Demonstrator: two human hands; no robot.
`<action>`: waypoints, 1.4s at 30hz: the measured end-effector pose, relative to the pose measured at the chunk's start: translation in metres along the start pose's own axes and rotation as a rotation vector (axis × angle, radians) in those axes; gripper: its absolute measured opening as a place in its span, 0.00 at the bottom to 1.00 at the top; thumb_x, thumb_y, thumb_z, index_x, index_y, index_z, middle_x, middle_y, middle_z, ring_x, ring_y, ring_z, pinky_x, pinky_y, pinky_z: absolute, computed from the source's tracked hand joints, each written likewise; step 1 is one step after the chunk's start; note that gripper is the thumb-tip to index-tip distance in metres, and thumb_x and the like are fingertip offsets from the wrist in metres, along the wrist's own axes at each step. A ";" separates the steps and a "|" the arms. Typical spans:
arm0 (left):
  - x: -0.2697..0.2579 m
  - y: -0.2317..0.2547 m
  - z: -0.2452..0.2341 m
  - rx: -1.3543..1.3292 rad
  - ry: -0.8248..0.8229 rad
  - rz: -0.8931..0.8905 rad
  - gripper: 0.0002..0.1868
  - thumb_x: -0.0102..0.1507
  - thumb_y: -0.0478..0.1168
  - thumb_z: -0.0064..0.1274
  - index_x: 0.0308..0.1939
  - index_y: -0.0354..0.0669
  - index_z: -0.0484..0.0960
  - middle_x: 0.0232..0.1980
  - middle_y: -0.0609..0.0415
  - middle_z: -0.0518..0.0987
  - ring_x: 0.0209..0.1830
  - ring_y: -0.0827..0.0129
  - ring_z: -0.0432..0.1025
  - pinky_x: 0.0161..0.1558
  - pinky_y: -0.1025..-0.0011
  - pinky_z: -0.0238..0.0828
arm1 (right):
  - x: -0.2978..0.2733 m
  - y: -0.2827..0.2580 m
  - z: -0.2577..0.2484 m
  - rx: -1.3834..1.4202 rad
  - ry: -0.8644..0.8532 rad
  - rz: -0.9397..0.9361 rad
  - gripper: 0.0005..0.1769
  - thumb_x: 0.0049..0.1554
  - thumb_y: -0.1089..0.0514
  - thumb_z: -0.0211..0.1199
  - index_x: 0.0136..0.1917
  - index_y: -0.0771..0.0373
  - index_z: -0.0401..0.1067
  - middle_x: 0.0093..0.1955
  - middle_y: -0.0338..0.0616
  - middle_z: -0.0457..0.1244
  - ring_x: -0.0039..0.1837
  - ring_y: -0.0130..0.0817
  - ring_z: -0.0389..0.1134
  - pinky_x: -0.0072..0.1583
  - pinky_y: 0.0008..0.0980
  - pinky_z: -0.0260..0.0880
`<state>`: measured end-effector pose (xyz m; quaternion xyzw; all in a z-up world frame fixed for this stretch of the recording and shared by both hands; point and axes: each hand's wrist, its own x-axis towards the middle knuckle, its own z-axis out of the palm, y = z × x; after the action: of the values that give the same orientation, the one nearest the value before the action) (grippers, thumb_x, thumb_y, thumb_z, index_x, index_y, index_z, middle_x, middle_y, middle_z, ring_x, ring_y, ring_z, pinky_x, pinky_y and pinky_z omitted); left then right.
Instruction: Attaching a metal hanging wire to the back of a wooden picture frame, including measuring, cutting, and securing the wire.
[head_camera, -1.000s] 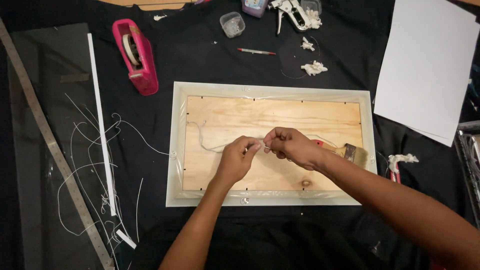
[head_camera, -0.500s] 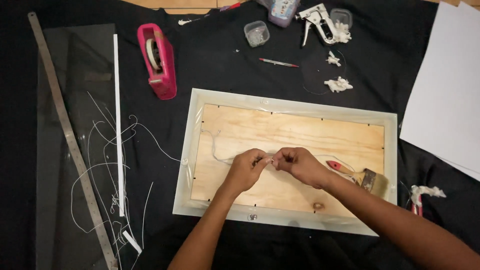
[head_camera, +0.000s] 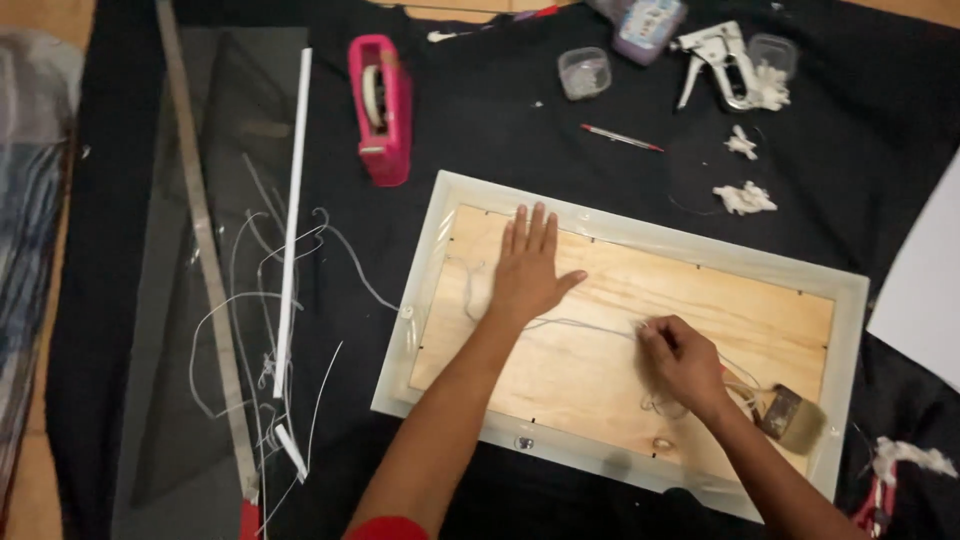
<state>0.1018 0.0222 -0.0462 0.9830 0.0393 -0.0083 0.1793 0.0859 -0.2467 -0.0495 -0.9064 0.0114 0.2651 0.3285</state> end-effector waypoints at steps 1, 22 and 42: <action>0.001 0.002 -0.004 0.025 -0.081 -0.031 0.53 0.63 0.71 0.46 0.79 0.36 0.56 0.84 0.37 0.48 0.85 0.41 0.36 0.81 0.49 0.28 | 0.001 0.003 0.002 0.010 0.024 -0.008 0.18 0.63 0.40 0.60 0.58 0.51 0.78 0.53 0.50 0.73 0.62 0.53 0.71 0.61 0.50 0.72; 0.035 -0.003 0.006 0.201 -0.113 0.032 0.43 0.63 0.73 0.44 0.77 0.62 0.63 0.75 0.44 0.60 0.77 0.43 0.50 0.74 0.32 0.36 | -0.004 0.003 0.002 0.179 0.033 -0.067 0.13 0.63 0.48 0.60 0.52 0.55 0.79 0.43 0.51 0.71 0.50 0.44 0.72 0.53 0.43 0.71; -0.030 0.016 -0.002 0.140 -0.223 0.035 0.43 0.69 0.70 0.30 0.81 0.52 0.52 0.84 0.36 0.42 0.84 0.41 0.33 0.79 0.45 0.26 | -0.011 0.012 -0.001 0.117 0.054 -0.217 0.11 0.63 0.50 0.60 0.52 0.56 0.77 0.46 0.55 0.71 0.54 0.55 0.73 0.55 0.49 0.71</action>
<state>0.0735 0.0059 -0.0380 0.9866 0.0012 -0.1174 0.1137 0.0743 -0.2581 -0.0507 -0.8885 -0.0624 0.2026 0.4070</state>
